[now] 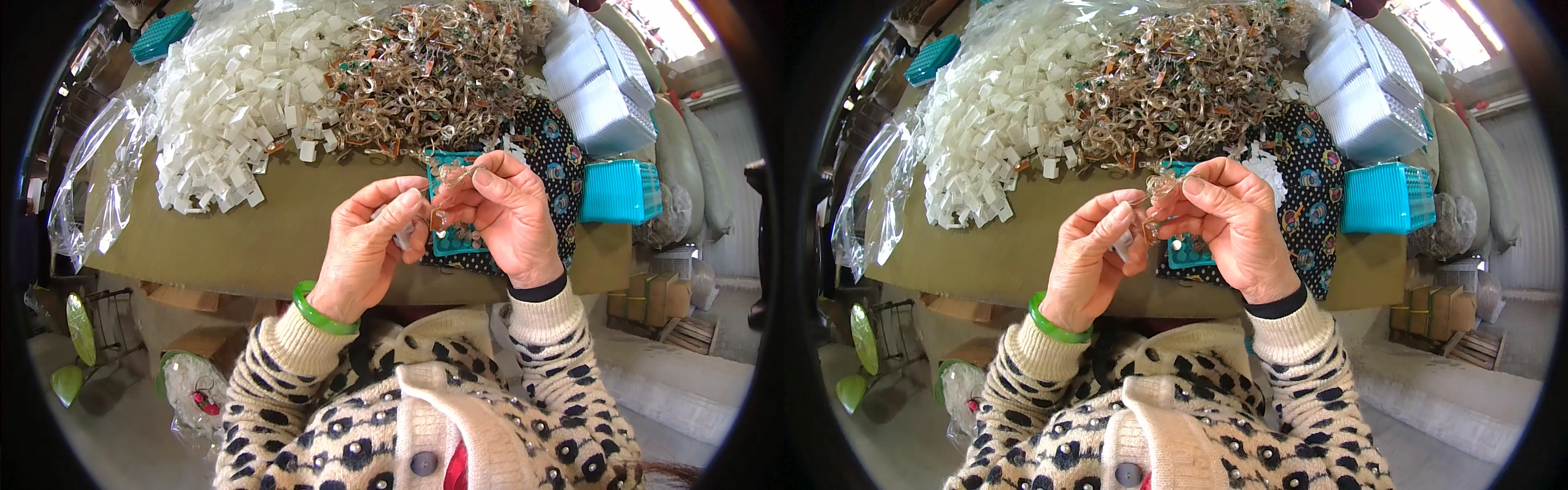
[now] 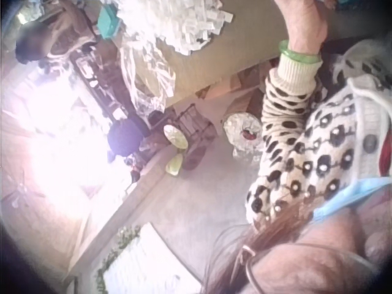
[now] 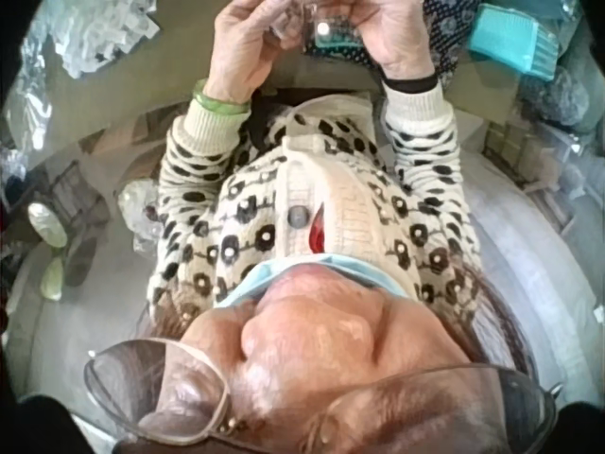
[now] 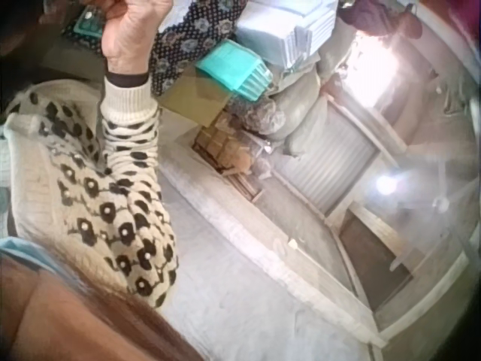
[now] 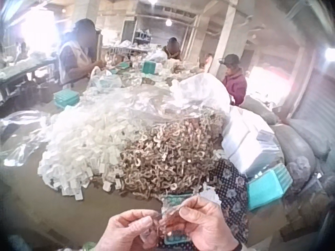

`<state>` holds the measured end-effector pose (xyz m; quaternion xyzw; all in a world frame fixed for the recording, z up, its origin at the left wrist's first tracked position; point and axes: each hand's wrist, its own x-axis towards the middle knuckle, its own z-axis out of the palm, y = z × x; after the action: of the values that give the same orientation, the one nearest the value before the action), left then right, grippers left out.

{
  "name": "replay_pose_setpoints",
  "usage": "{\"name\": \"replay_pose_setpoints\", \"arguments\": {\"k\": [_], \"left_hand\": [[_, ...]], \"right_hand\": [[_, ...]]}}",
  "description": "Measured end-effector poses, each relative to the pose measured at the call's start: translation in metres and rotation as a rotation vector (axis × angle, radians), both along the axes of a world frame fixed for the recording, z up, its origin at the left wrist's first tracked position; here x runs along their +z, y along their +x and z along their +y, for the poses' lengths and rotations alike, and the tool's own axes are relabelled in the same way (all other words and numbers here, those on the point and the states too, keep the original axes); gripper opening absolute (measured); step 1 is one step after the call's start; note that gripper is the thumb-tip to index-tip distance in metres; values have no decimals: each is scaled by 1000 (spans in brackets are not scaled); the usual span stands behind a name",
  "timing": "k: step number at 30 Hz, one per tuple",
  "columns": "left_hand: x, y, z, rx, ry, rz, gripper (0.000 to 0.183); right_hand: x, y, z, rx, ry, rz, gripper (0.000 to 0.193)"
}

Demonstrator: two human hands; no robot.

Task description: The person assembles small electronic components by hand. They pick white plastic housings and metal contacts from a table, insert the contacts into the housings, and place the assembled units back on the table.

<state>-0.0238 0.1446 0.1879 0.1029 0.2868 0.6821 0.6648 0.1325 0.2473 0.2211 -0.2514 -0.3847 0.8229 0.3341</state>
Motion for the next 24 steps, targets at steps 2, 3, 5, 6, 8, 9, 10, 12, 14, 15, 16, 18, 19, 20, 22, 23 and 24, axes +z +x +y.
{"name": "replay_pose_setpoints", "arguments": {"k": [2,3,5,6,8,9,10,12,14,15,16,18,19,20,22,23,24], "left_hand": [[-2,-2,-2,42,-13,82,21],[-3,-4,-2,65,-26,94,19],[-4,-8,-3,116,-10,106,18],[-4,-10,-3,144,8,116,19],[-5,-16,-3,178,-4,133,18],[-5,-19,-3,194,-12,134,17],[-6,-21,-3,209,-6,135,17],[-5,-26,-5,242,5,132,16],[-3,-28,-5,245,12,129,15],[-1,-28,-3,235,-10,164,20],[0,-28,0,227,-30,199,25],[4,-30,9,203,-39,317,38],[6,-33,16,187,-29,399,46],[8,-34,20,171,-18,481,53],[12,-37,21,222,-48,666,68],[14,-37,21,272,-51,780,67],[17,-38,20,320,-45,902,66]], "right_hand": [[-3,0,-1,47,-84,39,9],[-4,1,-1,88,-149,73,9],[-7,2,-1,133,-259,134,11],[-9,3,-1,152,-314,155,11],[-11,5,0,165,-335,223,12],[-11,6,1,155,-338,252,11],[-11,8,2,144,-340,281,11],[-10,11,4,90,-287,278,12],[-9,12,5,23,-209,234,13],[-8,12,4,5,-165,177,13],[-8,12,3,-9,-158,148,12],[-8,7,-1,-37,-144,88,11],[-10,3,-3,-35,-76,107,8],[-10,0,-5,-62,-48,96,8],[-10,-5,-8,-121,10,76,7],[-9,-7,-10,-153,26,76,7],[-8,-10,-11,-174,44,74,7]]}}
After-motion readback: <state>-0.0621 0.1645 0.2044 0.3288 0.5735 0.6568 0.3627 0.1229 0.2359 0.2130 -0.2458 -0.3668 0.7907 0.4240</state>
